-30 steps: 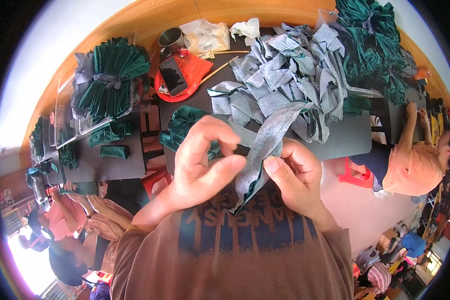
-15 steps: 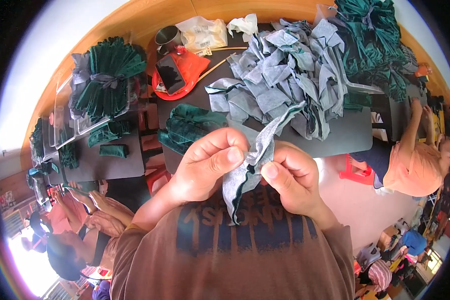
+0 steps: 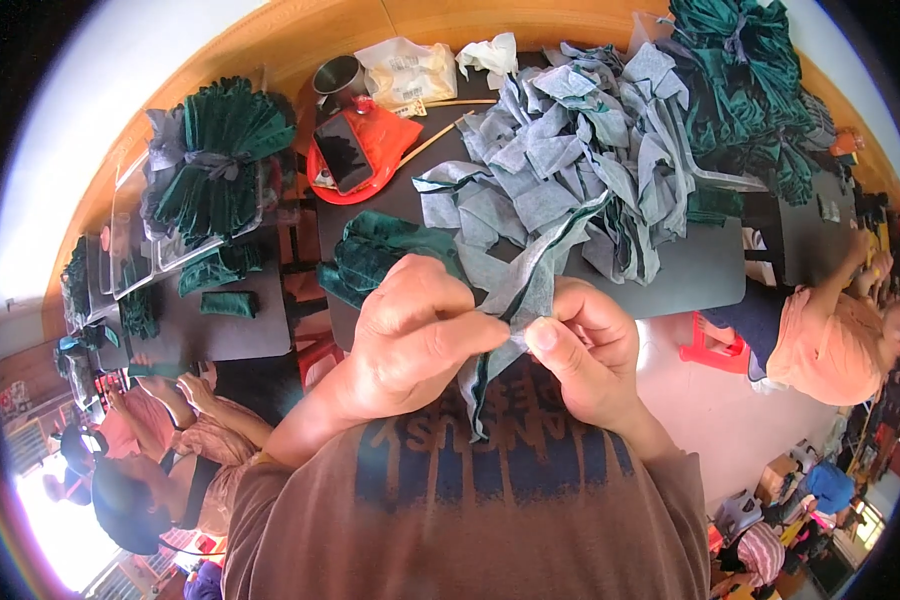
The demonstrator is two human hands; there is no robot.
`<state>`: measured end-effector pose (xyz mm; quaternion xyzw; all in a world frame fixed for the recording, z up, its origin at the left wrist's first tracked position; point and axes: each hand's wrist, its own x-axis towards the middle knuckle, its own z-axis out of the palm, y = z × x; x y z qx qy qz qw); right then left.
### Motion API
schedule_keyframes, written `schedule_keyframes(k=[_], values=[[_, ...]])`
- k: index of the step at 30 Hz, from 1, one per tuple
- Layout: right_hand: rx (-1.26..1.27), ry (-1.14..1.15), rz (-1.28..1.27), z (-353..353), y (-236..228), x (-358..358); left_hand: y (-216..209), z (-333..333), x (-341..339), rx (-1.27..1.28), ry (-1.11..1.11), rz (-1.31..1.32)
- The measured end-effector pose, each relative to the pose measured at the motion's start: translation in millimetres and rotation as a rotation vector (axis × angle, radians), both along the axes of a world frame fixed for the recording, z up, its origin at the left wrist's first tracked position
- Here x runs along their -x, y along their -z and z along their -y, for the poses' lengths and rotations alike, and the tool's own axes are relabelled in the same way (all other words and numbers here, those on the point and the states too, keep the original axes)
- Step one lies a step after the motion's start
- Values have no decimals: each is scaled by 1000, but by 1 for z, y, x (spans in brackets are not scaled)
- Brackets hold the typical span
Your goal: Turning small fabric tubes and pieces right-side out and folding them for production.
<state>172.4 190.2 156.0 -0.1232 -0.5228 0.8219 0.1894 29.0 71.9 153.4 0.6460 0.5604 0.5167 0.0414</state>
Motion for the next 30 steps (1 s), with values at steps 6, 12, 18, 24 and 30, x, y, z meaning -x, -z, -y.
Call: schedule_keyframes(k=[6,12,18,24,30], values=[[-410,119,-13,-4,12,3,0,-3,-3,83,-168,-179],[-510,232,-43,-3,12,6,18,1,-6,231,-93,-220],[-170,119,136,1,5,-1,21,16,-25,493,468,1073],[114,102,-124,-2,11,6,19,9,-18,520,574,1043],[440,-84,1,-4,17,9,13,8,-16,611,607,922]])
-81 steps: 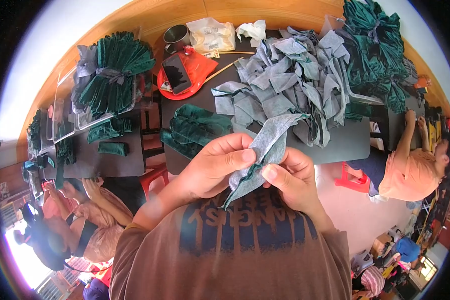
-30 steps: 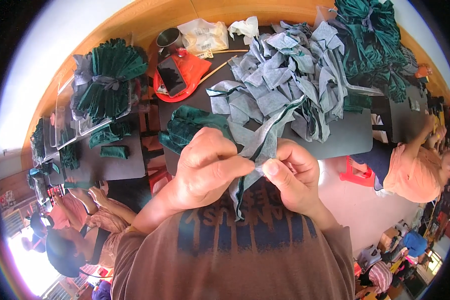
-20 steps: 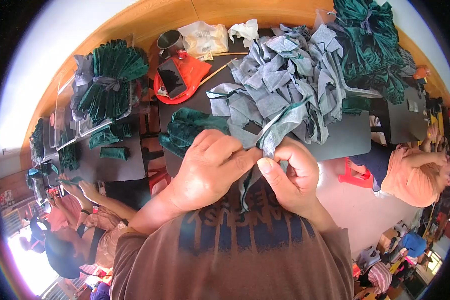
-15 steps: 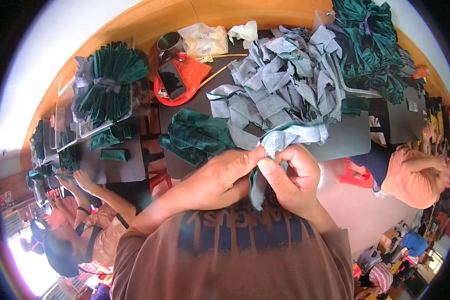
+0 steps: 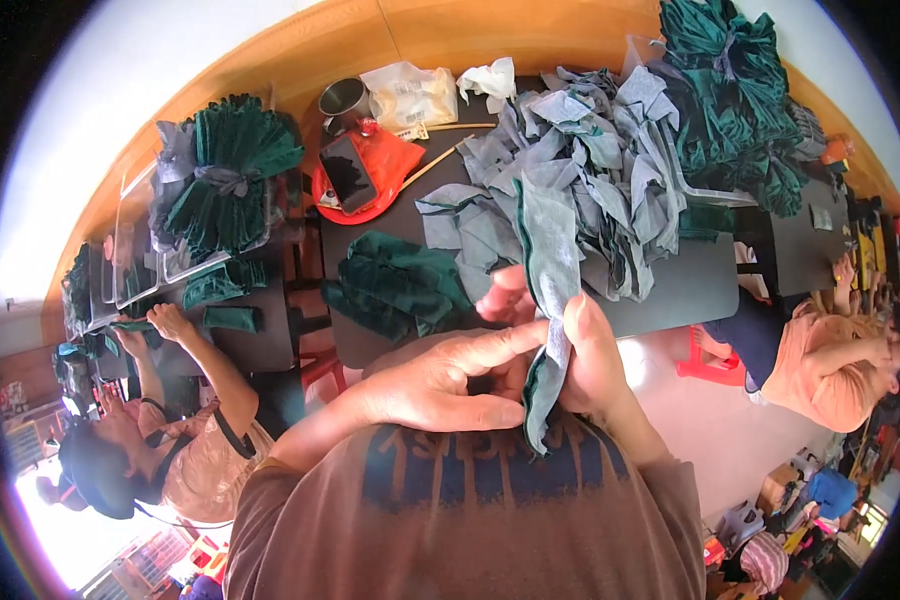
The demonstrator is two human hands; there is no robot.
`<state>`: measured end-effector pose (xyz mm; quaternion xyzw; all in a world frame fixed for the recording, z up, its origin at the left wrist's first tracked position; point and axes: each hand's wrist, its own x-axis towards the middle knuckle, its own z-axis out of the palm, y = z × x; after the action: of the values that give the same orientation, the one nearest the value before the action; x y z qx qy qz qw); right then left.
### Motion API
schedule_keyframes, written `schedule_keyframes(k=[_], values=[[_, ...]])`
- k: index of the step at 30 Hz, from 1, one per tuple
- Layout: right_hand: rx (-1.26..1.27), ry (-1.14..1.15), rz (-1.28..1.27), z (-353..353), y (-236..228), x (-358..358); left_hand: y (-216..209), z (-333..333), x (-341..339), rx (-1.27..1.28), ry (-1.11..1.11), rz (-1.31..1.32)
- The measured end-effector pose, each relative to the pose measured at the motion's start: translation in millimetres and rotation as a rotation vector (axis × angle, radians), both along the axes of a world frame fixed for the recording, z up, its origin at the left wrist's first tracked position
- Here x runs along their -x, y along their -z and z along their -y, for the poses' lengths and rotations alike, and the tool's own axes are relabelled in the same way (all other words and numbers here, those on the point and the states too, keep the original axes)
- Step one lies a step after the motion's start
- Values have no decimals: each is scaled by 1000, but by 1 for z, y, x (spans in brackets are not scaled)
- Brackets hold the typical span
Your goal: Turning small fabric tubes and pieces right-side out and folding them for production.
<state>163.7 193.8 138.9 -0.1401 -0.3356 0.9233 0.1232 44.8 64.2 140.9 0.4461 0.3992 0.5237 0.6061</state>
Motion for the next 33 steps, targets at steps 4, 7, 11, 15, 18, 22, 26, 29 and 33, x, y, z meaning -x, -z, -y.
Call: schedule_keyframes(k=[4,7,11,15,18,22,26,29,33], values=[[-5,-37,-29,0,6,1,1,-1,-2,31,33,-25],[134,-27,-29,6,6,6,-6,-4,-5,143,21,8],[15,-116,94,12,-3,11,6,-4,-10,58,-114,-61],[23,-197,10,8,-8,15,-25,-12,-1,56,-180,-508],[-20,-216,-16,7,-3,17,-32,-13,0,31,-256,-992],[-162,-261,-49,2,-10,15,-24,-10,7,-188,-299,-1147],[-89,-290,-27,2,-15,14,-17,-9,8,-176,-310,-717],[95,-146,-118,-5,4,15,-21,-6,6,43,-166,-470],[213,-35,-223,-13,8,21,-23,-8,6,83,-30,-382]])
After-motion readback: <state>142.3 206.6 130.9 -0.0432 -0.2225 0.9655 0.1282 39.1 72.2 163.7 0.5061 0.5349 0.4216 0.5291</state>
